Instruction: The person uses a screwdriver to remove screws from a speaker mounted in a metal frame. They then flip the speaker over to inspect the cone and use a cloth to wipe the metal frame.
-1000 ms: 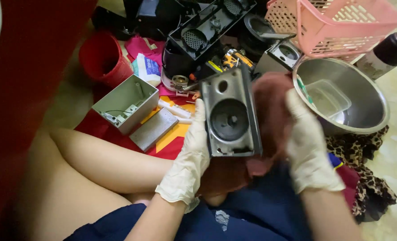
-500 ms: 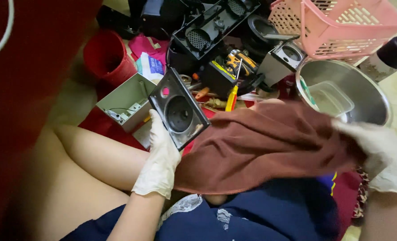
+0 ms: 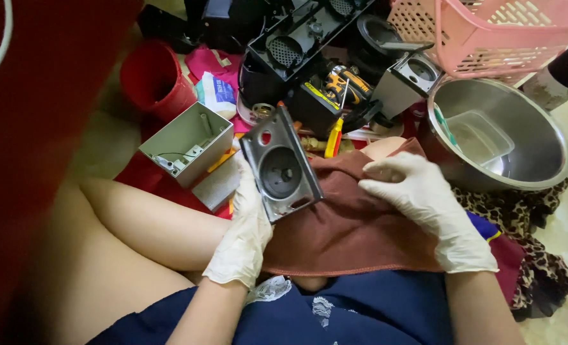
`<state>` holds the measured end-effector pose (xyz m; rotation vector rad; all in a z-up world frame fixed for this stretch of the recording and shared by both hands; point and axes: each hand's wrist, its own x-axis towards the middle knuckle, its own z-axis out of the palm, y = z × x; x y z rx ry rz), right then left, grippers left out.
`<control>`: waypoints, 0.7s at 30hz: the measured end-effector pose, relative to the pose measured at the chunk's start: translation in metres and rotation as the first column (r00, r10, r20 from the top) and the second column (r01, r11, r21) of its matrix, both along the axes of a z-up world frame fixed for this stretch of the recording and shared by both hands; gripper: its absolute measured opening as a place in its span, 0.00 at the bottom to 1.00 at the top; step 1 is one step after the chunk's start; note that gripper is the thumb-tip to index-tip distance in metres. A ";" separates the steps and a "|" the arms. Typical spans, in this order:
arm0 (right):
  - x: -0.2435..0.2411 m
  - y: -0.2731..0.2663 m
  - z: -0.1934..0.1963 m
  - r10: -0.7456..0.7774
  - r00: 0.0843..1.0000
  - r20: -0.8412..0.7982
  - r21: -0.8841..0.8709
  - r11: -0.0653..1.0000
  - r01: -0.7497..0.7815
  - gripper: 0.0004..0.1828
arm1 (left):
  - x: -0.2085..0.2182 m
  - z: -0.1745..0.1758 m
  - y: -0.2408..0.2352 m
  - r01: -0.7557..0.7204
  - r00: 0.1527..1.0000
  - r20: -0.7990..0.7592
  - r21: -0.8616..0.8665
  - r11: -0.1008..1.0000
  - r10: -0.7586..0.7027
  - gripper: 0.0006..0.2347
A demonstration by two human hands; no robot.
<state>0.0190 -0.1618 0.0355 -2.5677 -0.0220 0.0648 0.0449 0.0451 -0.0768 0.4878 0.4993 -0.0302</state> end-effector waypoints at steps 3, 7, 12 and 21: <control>-0.001 -0.003 -0.011 -0.025 0.991 -0.134 -0.011 1.000 0.024 0.23 | 0.005 -0.028 0.000 0.113 0.947 0.315 -0.159 0.981 -0.058 0.27; -0.003 -0.006 -0.008 -0.136 0.987 -0.085 0.182 0.972 0.150 0.20 | -0.009 0.001 -0.012 0.082 0.966 0.246 -0.024 0.996 -0.073 0.27; -0.005 0.006 0.019 -0.238 0.965 -0.109 0.736 0.634 0.239 0.25 | -0.027 0.058 -0.058 -0.088 0.939 0.299 0.685 0.723 -0.170 0.31; -0.012 -0.022 0.024 0.103 0.995 -0.012 0.924 -0.379 0.051 0.38 | -0.049 0.088 -0.098 -0.560 0.828 0.456 0.703 -0.439 -0.327 0.29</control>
